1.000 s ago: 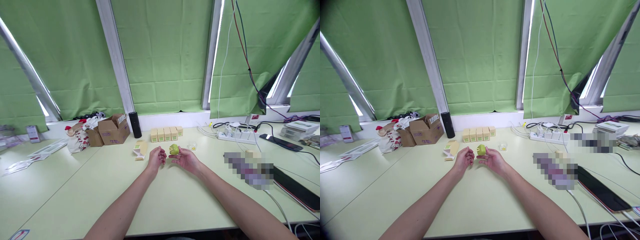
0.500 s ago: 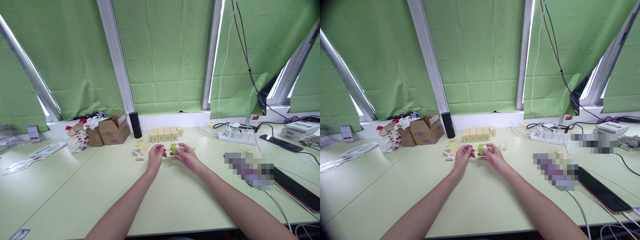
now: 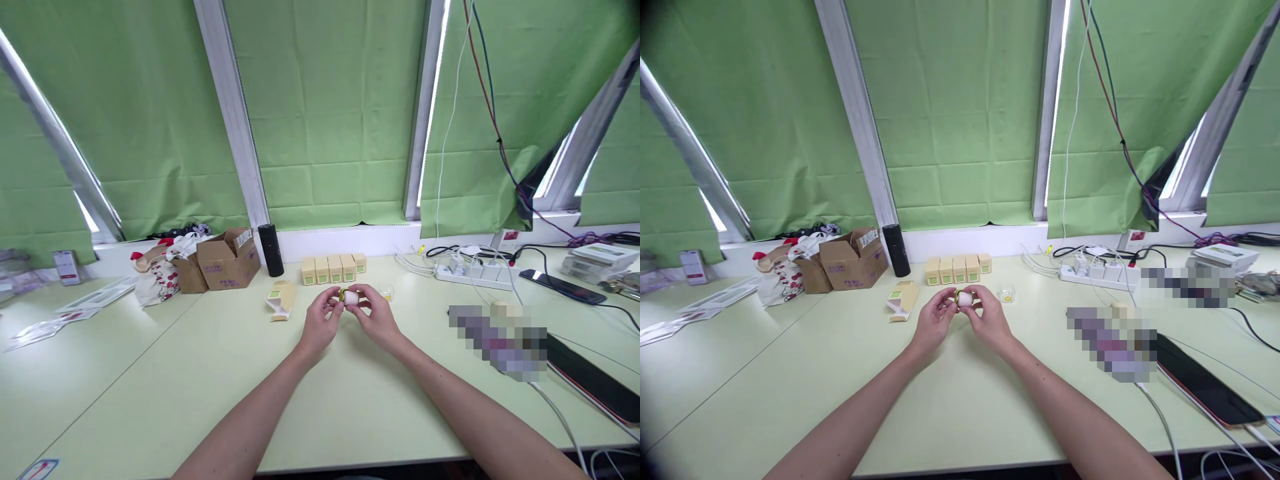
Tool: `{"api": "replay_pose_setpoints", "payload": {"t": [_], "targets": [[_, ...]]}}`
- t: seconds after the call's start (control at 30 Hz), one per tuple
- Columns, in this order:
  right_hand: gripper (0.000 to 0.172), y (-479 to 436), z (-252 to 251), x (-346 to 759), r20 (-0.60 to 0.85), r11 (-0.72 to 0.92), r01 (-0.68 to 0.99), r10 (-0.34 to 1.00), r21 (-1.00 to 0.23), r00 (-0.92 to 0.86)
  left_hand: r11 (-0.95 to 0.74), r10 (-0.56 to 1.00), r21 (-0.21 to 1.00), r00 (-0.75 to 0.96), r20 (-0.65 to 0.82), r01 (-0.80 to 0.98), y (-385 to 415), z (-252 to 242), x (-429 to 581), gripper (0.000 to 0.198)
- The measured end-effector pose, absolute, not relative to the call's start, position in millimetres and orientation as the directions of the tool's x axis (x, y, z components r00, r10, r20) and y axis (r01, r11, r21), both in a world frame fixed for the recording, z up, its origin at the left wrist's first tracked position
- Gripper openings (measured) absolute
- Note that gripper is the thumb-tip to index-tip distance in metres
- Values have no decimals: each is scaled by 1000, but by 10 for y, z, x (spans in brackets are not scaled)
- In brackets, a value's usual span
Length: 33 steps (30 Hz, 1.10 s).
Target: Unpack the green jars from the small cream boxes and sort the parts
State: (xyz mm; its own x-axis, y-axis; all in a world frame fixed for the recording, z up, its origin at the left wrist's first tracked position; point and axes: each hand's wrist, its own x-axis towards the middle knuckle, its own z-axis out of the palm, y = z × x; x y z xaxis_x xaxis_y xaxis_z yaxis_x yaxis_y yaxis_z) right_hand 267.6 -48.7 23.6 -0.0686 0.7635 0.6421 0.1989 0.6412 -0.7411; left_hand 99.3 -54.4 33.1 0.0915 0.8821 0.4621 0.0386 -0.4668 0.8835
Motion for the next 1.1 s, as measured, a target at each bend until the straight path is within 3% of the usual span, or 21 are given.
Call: {"api": "replay_pose_setpoints", "payload": {"t": [0.27,0.4,0.57,1.1], "targets": [[34,-497,204,2738,791,792,455,554,-406,-260,-449,891,894,86,446,9,-573,345,1009,38],[42,-495,194,2764,758,750,572,573,-333,-311,-465,881,885,115,459,32,-572,329,1009,34],[37,-535,232,2764,734,672,712,586,-205,-343,-498,866,862,105,489,96,-581,321,1010,29],[31,-462,203,2715,723,705,693,556,-150,-409,-464,886,869,74,458,170,-507,288,1044,27]]}}
